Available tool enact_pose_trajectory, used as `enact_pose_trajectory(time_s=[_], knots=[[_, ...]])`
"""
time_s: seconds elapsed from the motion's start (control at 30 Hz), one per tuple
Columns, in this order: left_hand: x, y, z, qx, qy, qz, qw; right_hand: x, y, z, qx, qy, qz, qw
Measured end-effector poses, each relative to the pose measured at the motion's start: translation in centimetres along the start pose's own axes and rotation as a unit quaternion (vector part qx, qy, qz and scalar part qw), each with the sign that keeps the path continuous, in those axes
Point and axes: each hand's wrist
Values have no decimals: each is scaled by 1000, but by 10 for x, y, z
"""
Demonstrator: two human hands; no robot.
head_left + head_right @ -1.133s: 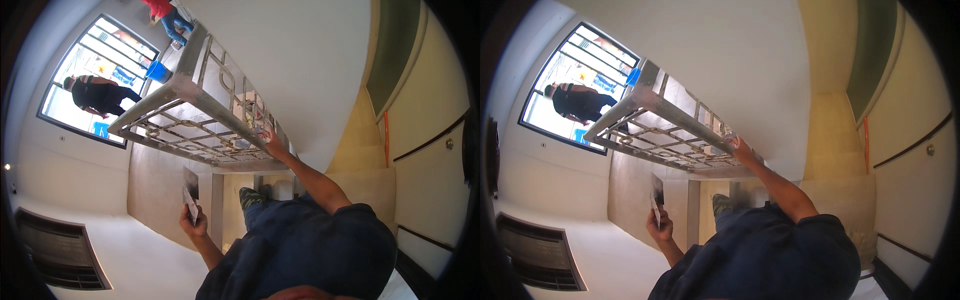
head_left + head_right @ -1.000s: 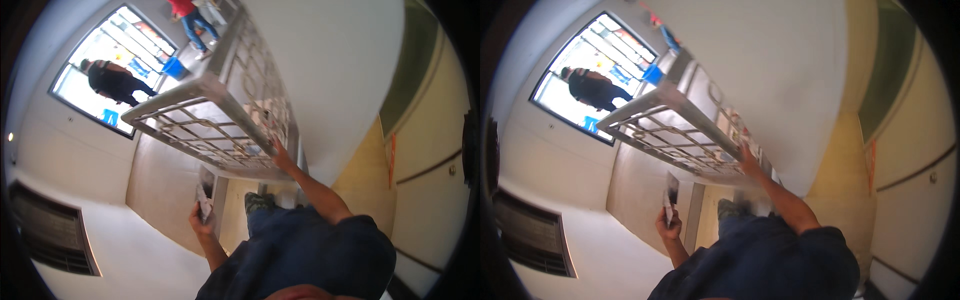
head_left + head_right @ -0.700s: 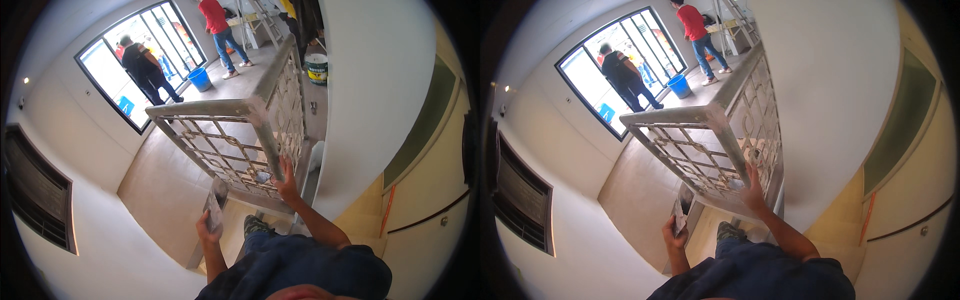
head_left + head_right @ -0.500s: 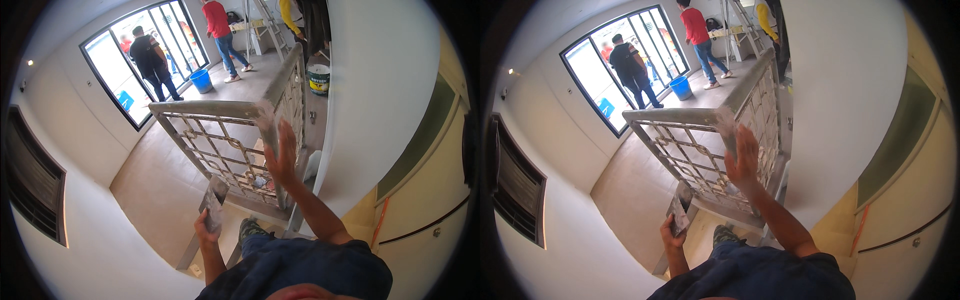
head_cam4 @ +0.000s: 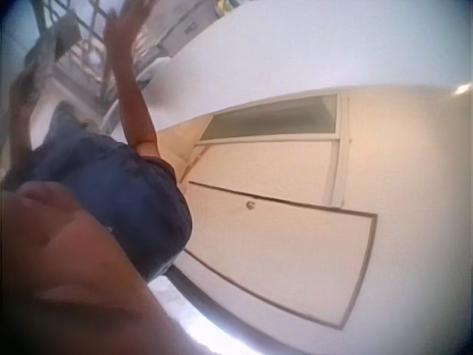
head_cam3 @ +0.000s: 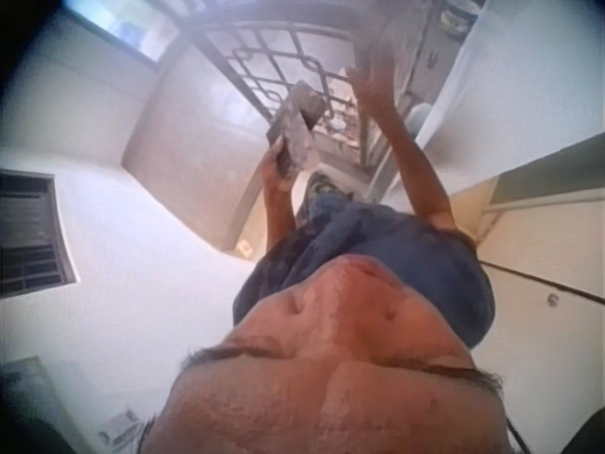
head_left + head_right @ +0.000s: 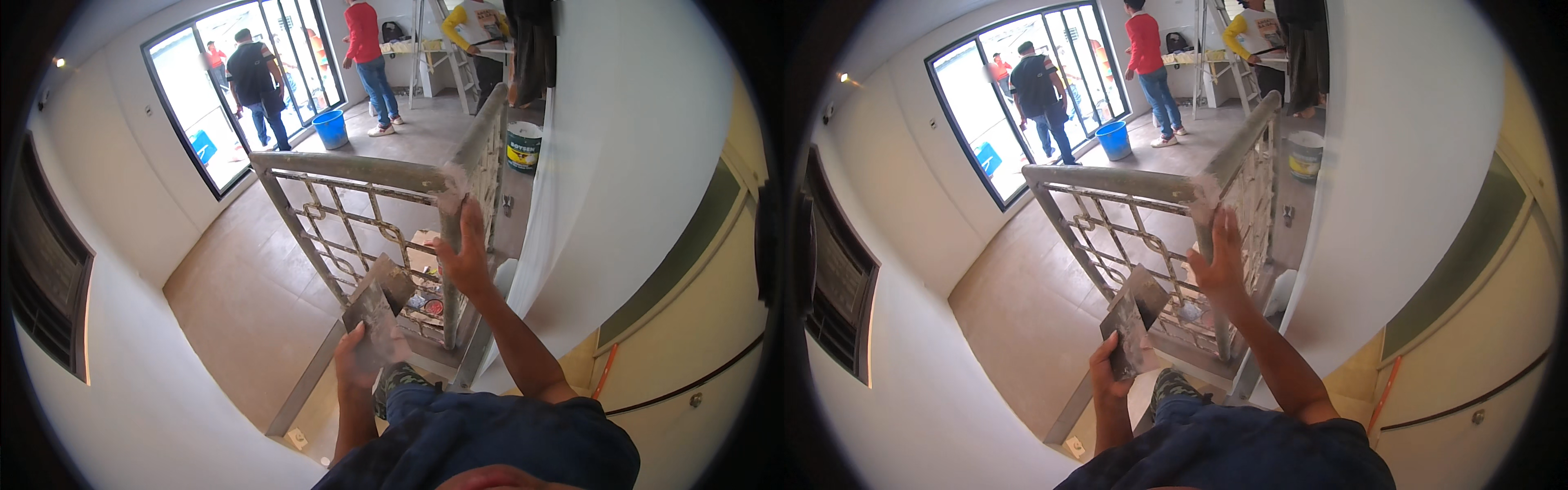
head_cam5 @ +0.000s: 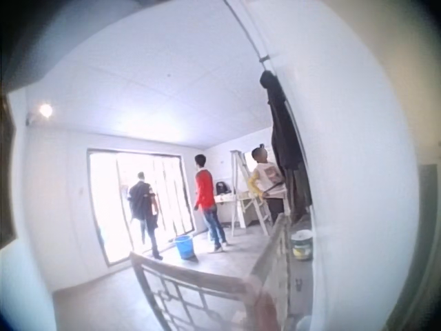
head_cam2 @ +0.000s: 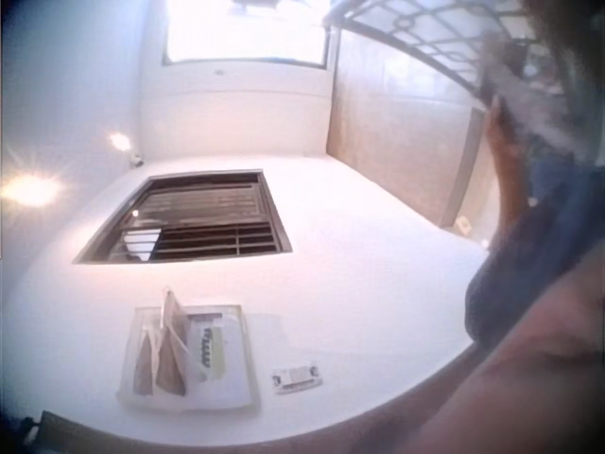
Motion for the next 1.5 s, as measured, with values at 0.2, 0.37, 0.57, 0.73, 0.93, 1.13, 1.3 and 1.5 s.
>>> enact_pose_trajectory(time_s=[0.2,0.37,0.57,0.73,0.93,1.13,1.3,1.5], knots=[[-12,1,-1,32,58,-69,995,5,-11,10,-11,-20,25,999],[7,-2,1,-11,53,9,999,6,-1,-6,4,-44,8,999],[35,-5,21,-30,64,43,997,-11,66,-20,-155,-275,-142,938],[59,-10,45,-36,-1,74,997,-97,68,-45,-370,-577,-284,670],[102,-1,100,-53,32,81,995,-219,64,-79,-448,-525,-355,631],[109,19,208,-51,97,131,985,-304,47,-152,-532,-535,-323,571],[92,18,276,-52,80,117,988,-322,12,-202,-512,-530,-303,604],[83,4,334,-75,53,131,987,-325,-42,-227,-471,-573,-208,637]])
Point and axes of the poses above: each hand's wrist, its own y-axis away from the middle knuckle, its own x-axis out of the back of the hand, z = x × y, and after that the axes turned 1 degree about y, right-handed
